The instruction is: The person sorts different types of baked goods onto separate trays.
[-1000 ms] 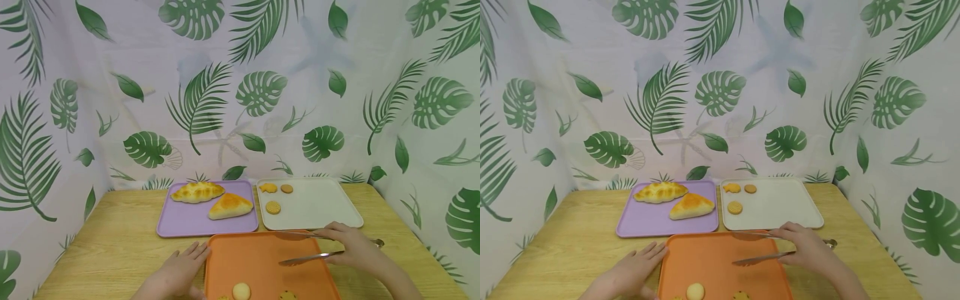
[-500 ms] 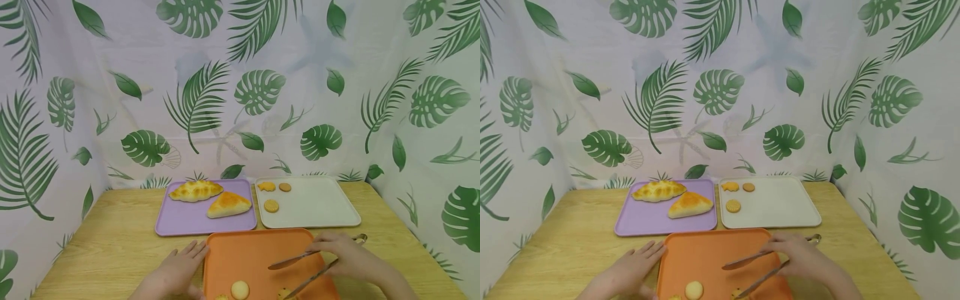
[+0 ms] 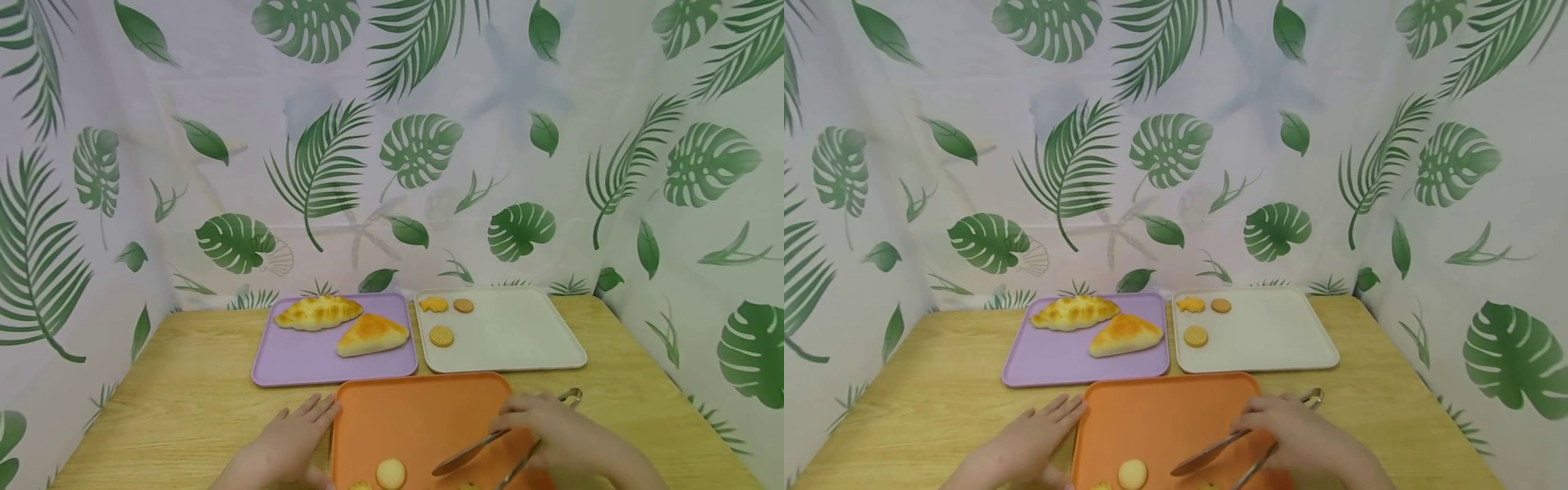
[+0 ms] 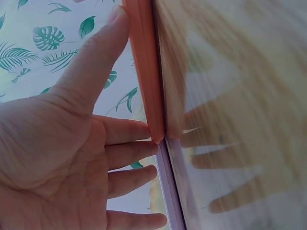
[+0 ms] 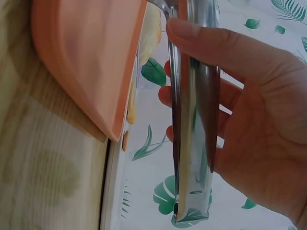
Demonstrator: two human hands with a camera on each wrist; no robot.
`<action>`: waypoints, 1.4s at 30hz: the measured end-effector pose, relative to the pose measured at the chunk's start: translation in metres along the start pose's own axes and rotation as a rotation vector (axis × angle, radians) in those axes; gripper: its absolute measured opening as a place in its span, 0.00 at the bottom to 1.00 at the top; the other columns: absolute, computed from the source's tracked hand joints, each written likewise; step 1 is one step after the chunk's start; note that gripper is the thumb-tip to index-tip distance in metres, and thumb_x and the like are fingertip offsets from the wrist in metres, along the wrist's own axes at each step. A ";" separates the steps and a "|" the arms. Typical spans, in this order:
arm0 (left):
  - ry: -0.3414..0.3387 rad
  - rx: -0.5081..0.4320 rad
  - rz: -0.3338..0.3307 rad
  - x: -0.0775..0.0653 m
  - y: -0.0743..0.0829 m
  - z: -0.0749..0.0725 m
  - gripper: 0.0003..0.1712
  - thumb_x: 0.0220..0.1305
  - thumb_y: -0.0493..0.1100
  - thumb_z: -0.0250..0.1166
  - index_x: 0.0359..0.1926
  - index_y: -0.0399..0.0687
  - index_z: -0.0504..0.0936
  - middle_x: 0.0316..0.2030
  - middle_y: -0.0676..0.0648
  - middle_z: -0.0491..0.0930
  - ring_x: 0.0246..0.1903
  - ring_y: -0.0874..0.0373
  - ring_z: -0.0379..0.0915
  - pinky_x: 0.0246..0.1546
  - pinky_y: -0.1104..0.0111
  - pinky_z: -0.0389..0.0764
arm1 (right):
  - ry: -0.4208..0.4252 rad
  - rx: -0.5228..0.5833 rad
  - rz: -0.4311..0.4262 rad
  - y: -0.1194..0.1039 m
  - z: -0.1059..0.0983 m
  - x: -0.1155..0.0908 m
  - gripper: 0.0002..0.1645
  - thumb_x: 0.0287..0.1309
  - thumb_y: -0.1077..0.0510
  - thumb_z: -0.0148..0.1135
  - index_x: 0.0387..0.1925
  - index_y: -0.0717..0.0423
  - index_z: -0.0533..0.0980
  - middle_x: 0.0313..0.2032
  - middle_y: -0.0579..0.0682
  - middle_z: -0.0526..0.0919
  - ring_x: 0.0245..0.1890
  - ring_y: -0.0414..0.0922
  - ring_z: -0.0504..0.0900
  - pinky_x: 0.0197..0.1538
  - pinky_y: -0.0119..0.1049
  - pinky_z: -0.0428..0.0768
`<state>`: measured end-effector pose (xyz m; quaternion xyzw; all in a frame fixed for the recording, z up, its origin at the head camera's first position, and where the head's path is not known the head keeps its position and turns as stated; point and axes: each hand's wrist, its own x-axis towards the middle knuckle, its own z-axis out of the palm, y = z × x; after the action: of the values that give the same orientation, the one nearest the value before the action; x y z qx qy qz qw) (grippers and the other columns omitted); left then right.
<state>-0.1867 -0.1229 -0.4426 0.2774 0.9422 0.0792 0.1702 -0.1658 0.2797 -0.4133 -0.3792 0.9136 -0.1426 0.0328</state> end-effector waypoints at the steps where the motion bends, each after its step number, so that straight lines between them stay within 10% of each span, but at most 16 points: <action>1: -0.001 -0.002 -0.001 0.000 0.000 0.000 0.64 0.30 0.73 0.63 0.68 0.49 0.53 0.69 0.47 0.51 0.68 0.45 0.45 0.54 0.37 0.58 | -0.003 0.002 0.002 0.000 0.000 0.000 0.33 0.35 0.60 0.70 0.45 0.27 0.73 0.41 0.28 0.72 0.39 0.30 0.69 0.40 0.36 0.64; 42: 0.017 -0.001 0.002 -0.001 0.000 0.002 0.64 0.31 0.72 0.64 0.68 0.47 0.53 0.69 0.45 0.51 0.68 0.45 0.45 0.55 0.38 0.57 | 0.220 -0.037 -0.001 0.013 0.000 0.002 0.26 0.32 0.56 0.73 0.38 0.34 0.75 0.36 0.32 0.75 0.34 0.32 0.74 0.34 0.30 0.73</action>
<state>-0.1849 -0.1234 -0.4437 0.2777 0.9433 0.0824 0.1621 -0.1763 0.2869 -0.4169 -0.3624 0.9140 -0.1666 -0.0750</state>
